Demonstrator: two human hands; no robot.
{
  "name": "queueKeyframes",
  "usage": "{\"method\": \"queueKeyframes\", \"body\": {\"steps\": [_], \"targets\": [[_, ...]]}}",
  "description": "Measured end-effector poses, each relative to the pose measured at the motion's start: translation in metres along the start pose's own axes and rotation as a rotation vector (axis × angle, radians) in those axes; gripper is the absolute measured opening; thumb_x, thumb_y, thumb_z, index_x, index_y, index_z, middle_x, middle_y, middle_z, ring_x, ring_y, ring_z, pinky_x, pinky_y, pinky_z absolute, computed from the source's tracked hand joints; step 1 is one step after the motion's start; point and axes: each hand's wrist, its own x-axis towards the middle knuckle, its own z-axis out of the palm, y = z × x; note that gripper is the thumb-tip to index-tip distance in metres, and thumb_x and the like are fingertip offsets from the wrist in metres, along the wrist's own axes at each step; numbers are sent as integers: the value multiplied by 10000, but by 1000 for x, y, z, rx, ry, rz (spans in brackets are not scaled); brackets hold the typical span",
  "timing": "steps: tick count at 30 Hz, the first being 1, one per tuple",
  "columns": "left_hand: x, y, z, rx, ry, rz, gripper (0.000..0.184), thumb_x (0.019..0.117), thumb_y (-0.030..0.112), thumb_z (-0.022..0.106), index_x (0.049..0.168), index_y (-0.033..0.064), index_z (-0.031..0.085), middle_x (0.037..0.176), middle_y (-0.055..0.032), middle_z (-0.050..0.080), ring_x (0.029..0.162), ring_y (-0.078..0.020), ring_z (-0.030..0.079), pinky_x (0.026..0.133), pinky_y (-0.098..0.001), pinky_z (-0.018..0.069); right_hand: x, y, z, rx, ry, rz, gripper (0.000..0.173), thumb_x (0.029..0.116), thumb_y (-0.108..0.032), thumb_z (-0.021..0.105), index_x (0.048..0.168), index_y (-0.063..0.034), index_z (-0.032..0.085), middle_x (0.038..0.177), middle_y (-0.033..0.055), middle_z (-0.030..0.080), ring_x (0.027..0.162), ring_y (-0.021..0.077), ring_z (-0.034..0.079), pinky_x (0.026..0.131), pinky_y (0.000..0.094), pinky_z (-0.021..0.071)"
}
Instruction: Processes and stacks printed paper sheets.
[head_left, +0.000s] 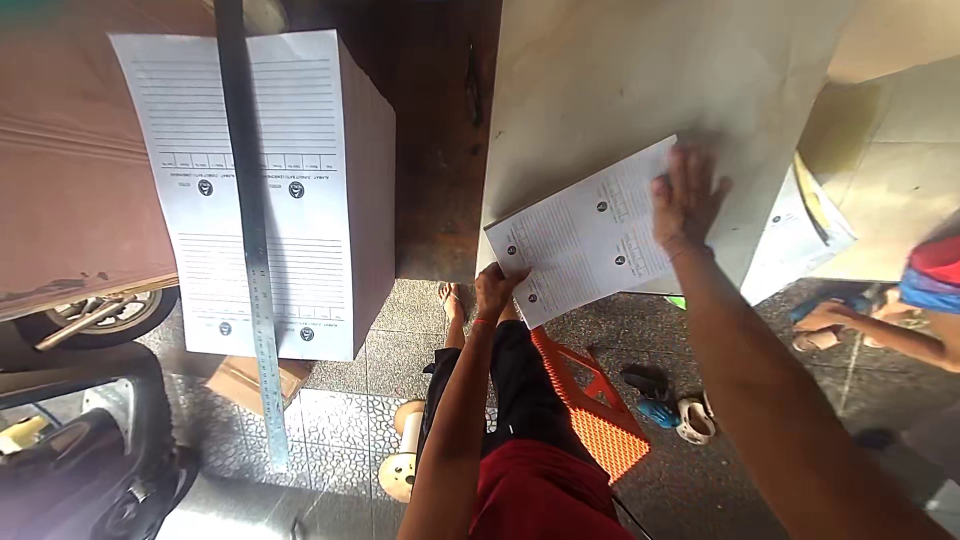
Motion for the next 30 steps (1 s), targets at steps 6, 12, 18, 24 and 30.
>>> {"method": "queueKeyframes", "body": {"steps": [6, 12, 18, 24, 30], "targets": [[2, -8, 0, -14, 8, 29, 302, 906, 216, 780, 1093, -6, 695, 988, -171, 721, 915, -266, 686, 866, -490, 543, -55, 22, -39, 367, 208, 339, 665, 1102, -407, 356, 1623, -13, 232, 1679, 227, 229, 1564, 374, 215, 1278, 517, 179], [-8, -23, 9, -33, 26, 50, 312, 903, 195, 774, 1106, -27, 692, 1013, -180, 725, 944, -263, 698, 899, -479, 551, -182, -22, 18, 980, 199, 792, 637, 1062, -226, 499, 1590, 19, 241, 1595, 256, 357, 1434, 339, 427, 1129, 467, 426], [-46, -69, 22, -232, 73, -3, 351, 878, 51, 745, 1166, -110, 626, 1056, -223, 694, 978, -228, 677, 909, -402, 559, -202, -52, 45, 1405, 22, 1016, 561, 1121, -360, 376, 1556, -9, 340, 1536, 209, 444, 1334, 257, 526, 1080, 372, 458], [-62, -81, 17, -352, 69, -135, 318, 918, 12, 709, 1186, -118, 597, 1022, -204, 689, 892, -187, 674, 827, -355, 577, -206, -41, 68, 1469, 9, 867, 416, 1095, -221, 460, 1446, 1, 437, 1300, 143, 600, 1117, 156, 633, 933, 327, 547], [-57, -99, 7, -489, -27, -139, 390, 917, -8, 698, 1268, -86, 547, 1036, -185, 702, 900, -205, 700, 824, -375, 602, -210, -44, 72, 1466, 65, 798, 292, 985, -7, 571, 1274, 23, 538, 1027, 77, 687, 887, 123, 699, 787, 310, 611]]}}
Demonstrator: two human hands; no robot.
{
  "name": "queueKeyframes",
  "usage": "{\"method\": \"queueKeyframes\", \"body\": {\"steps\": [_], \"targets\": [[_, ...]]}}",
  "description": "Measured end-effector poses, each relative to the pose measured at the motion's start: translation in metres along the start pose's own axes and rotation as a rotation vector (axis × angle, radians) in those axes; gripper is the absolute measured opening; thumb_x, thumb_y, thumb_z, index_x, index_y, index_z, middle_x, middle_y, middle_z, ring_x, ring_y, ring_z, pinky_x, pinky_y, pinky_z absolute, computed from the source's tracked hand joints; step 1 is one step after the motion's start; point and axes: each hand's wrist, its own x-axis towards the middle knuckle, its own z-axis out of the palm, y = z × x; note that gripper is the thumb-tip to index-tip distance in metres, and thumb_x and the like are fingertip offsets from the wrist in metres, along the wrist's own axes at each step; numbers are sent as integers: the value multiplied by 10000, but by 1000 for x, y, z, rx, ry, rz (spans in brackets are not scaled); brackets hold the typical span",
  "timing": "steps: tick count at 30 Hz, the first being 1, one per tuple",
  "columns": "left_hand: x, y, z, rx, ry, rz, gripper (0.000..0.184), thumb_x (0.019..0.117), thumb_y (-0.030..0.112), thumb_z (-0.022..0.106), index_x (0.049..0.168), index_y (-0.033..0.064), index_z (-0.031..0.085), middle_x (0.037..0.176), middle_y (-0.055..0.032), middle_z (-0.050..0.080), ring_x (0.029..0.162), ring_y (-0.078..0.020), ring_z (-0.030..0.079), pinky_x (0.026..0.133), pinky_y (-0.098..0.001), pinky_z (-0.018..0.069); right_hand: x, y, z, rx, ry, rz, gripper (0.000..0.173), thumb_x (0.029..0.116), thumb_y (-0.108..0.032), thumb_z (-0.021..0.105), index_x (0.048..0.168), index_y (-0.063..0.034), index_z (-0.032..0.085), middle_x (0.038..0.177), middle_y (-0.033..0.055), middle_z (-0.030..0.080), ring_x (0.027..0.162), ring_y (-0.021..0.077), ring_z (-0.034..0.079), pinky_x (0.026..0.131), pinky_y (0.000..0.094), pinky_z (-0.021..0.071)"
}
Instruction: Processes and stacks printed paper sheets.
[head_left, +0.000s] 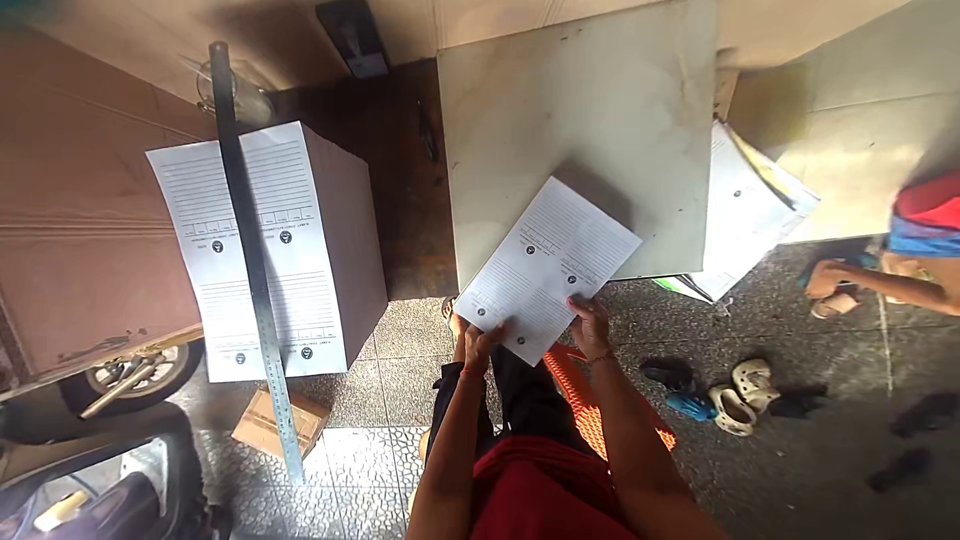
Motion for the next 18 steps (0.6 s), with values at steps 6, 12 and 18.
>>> {"method": "queueKeyframes", "body": {"steps": [6, 12, 18], "targets": [[4, 53, -20, -114, -28, -114, 415, 1131, 261, 257, 1312, -25, 498, 1039, -126, 673, 891, -168, 668, 807, -346, 574, -1, -21, -12, -82, -15, 20, 223, 967, 6, 576, 1190, 11, 590, 908, 35, 710, 781, 85, 702, 700, 260, 602], [34, 83, -16, 399, -311, -84, 308, 1075, 191, 451, 1205, -34, 618, 988, -82, 672, 805, -96, 634, 749, -284, 548, 4, -37, -40, -214, -92, 78, 218, 955, -7, 578, 1170, -1, 611, 911, 26, 714, 770, 69, 693, 683, 250, 590], [53, 84, 34, 704, -349, -7, 541, 898, 108, 766, 1358, -49, 528, 1048, -219, 711, 894, -241, 697, 837, -423, 571, -1, -58, -53, -366, -164, 108, 222, 942, 28, 583, 1161, 4, 613, 877, 8, 704, 713, 38, 666, 616, 211, 552]]}}
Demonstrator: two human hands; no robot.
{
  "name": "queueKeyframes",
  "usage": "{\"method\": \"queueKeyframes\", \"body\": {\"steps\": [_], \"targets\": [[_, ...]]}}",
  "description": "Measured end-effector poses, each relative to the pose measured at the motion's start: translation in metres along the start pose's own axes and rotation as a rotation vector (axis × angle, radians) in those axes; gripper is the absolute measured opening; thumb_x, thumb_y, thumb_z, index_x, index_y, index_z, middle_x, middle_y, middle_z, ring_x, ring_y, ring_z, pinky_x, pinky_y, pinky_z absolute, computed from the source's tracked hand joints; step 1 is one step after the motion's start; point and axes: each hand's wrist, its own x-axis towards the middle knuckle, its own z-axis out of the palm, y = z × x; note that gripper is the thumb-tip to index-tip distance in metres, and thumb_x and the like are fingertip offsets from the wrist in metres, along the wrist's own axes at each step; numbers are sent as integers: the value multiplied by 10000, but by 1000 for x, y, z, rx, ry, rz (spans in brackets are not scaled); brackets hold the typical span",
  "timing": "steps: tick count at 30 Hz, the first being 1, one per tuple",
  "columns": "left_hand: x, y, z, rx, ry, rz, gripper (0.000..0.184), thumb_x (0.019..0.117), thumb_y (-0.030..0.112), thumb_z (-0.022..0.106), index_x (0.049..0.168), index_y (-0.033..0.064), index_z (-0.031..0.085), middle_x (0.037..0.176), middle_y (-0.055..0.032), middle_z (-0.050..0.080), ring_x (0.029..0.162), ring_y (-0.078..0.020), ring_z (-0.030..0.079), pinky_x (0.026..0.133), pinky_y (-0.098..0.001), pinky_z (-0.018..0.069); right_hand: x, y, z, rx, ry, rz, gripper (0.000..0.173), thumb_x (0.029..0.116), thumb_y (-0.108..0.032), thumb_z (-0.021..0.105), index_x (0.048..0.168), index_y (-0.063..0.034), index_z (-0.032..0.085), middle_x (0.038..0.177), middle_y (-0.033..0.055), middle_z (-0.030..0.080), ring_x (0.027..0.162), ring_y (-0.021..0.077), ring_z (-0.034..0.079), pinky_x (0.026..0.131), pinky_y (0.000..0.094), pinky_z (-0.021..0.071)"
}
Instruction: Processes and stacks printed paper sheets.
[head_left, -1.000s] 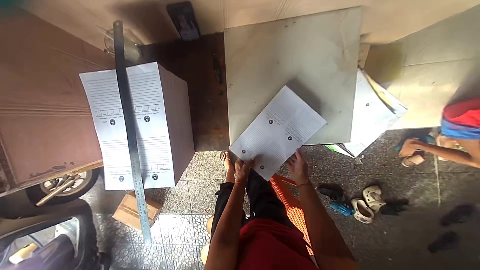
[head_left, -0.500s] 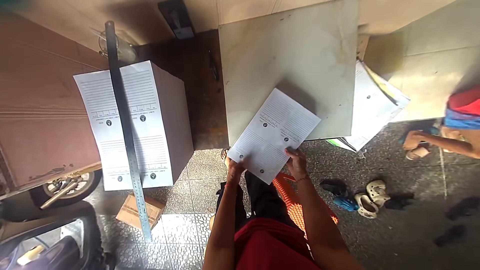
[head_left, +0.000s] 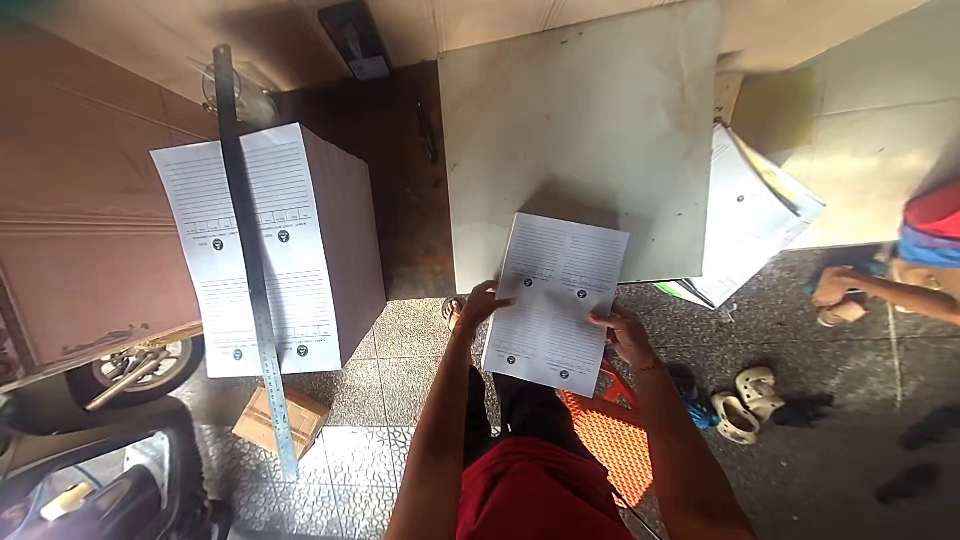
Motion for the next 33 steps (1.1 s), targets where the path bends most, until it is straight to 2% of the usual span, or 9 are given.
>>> {"method": "queueKeyframes", "body": {"steps": [3, 6, 10, 14, 20, 23, 28, 31, 33], "targets": [[-10, 11, 15, 148, 80, 63, 549, 866, 82, 795, 1330, -60, 538, 1043, -233, 724, 956, -304, 719, 918, -482, 560, -7, -9, -2, -96, -22, -62, 251, 929, 12, 625, 1179, 30, 613, 927, 33, 712, 768, 39, 677, 662, 223, 565], [-30, 30, 25, 231, 166, 110, 521, 893, 130, 771, 1329, -51, 553, 1086, -245, 702, 1004, -348, 694, 943, -515, 534, -18, -22, 1, -119, -35, -200, 362, 905, 14, 639, 1254, 85, 570, 1043, 93, 697, 899, 43, 683, 818, 234, 580], [-47, 50, 29, 160, 282, 260, 489, 884, 130, 771, 1308, -19, 577, 1042, -200, 712, 922, -293, 711, 867, -480, 574, -35, -54, 8, -119, 19, -323, 419, 903, -8, 607, 1304, 90, 534, 1089, 95, 685, 947, 28, 678, 868, 223, 571], [-59, 78, 24, 129, 388, 551, 479, 871, 55, 774, 1299, -27, 577, 1074, -186, 725, 979, -268, 725, 912, -458, 583, -50, -90, 18, -84, 100, -497, 474, 894, -18, 611, 1338, 84, 482, 1134, 63, 662, 1002, -12, 662, 901, 194, 560], [-52, 99, 6, 225, 583, 940, 414, 894, 32, 730, 1270, -76, 595, 1144, -219, 689, 1058, -247, 697, 960, -393, 556, -33, -118, 24, -190, 226, -838, 312, 879, -24, 692, 1162, 80, 611, 1080, 23, 694, 1037, 0, 660, 955, 248, 558], [-46, 96, -4, 268, 587, 984, 386, 982, 151, 624, 1306, -54, 588, 1217, -210, 666, 1116, -207, 666, 999, -337, 515, -11, -118, 28, -223, 273, -941, 265, 889, -63, 736, 1109, 48, 637, 1031, -21, 689, 1009, -22, 651, 943, 240, 553], [-35, 103, -17, 260, 545, 1010, 449, 1008, 242, 593, 1342, -55, 554, 1279, -210, 645, 1154, -204, 661, 1015, -337, 516, 0, -120, 41, -328, 344, -1019, 277, 936, -24, 683, 1126, 165, 614, 1074, 135, 693, 1084, 44, 645, 988, 243, 512], [-32, 96, -21, 280, 577, 1016, 395, 989, 175, 593, 1299, -68, 567, 1202, -223, 659, 1059, -209, 680, 911, -317, 547, 2, -121, 46, -375, 369, -993, 261, 951, -24, 657, 1132, 160, 616, 1083, 135, 685, 1100, 30, 634, 997, 225, 496], [-32, 89, -21, 299, 605, 975, 431, 993, 231, 626, 1297, -71, 579, 1204, -210, 663, 1094, -166, 663, 955, -278, 515, 12, -117, 49, -346, 366, -972, 272, 954, -40, 666, 1123, 167, 614, 1070, 131, 684, 1083, 22, 633, 984, 215, 494]]}}
